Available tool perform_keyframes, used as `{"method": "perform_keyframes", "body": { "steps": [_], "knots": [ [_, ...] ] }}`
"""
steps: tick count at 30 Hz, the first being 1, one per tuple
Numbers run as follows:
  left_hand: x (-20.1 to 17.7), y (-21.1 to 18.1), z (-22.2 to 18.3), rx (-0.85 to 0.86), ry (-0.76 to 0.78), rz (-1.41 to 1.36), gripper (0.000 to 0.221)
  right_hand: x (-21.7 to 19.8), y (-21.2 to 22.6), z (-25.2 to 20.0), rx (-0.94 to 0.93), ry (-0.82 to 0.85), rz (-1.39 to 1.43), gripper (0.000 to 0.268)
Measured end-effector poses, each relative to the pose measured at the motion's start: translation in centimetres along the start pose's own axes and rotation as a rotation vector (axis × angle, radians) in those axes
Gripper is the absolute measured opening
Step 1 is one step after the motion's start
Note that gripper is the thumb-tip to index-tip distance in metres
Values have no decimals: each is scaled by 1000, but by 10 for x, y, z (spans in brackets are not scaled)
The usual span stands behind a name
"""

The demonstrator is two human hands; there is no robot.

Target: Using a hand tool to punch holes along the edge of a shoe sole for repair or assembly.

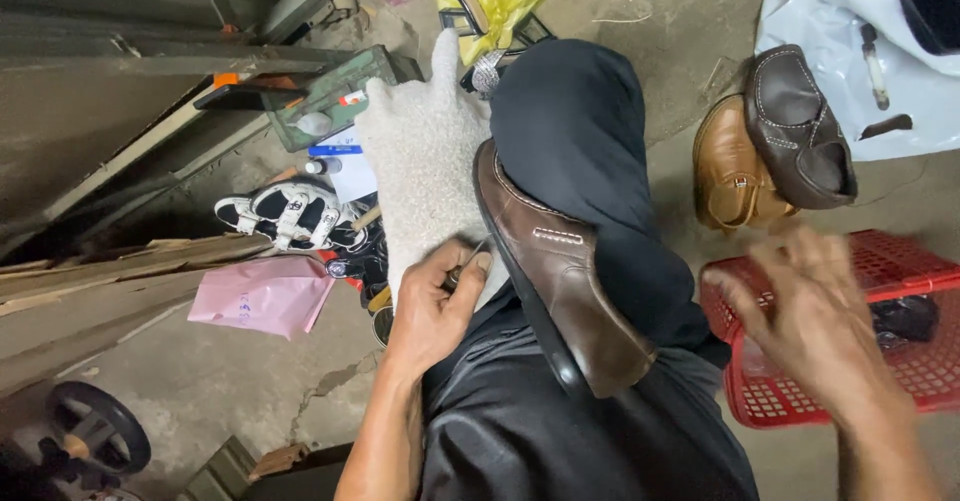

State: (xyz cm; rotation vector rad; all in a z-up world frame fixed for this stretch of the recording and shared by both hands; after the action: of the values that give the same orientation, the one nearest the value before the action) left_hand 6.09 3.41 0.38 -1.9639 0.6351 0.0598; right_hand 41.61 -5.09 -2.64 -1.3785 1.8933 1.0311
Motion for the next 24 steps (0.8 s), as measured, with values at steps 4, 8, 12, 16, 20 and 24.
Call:
{"method": "perform_keyframes", "body": {
  "steps": [4, 8, 12, 16, 20, 24],
  "knots": [
    [-4, 0, -10, -40, -19, -1, 31, -15, 40, 4, -157, -281, 16, 43],
    [-11, 3, -20, -80, -63, 25, 30, -12, 78, 5, -416, -140, 496, 31],
    [-15, 12, -27, -97, -102, 74, 31, 4, 96, 28, -227, 338, 279, 57],
    [-19, 11, -36, -116, -135, 103, 23, -7, 105, 32, -250, 474, 278, 54],
    [-27, 1, -42, 164, -83, 96, 17, -12, 104, 30, -357, 296, 390, 37],
    [-32, 6, -54, 224, 36, 78, 42, 4, 94, 25, -314, 241, 333, 13]
  ]
}}
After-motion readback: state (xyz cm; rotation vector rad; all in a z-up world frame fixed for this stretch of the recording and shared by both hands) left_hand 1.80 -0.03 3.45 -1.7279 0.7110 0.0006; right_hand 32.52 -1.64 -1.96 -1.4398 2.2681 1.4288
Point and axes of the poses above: each hand's wrist, its own z-axis towards the middle knuckle, its own x-axis out of the palm, y = z × x, the point moved 2 cm from there along z, towards the middle knuckle, and after that the axes turned 1 degree about y, right-handed, at the moved point
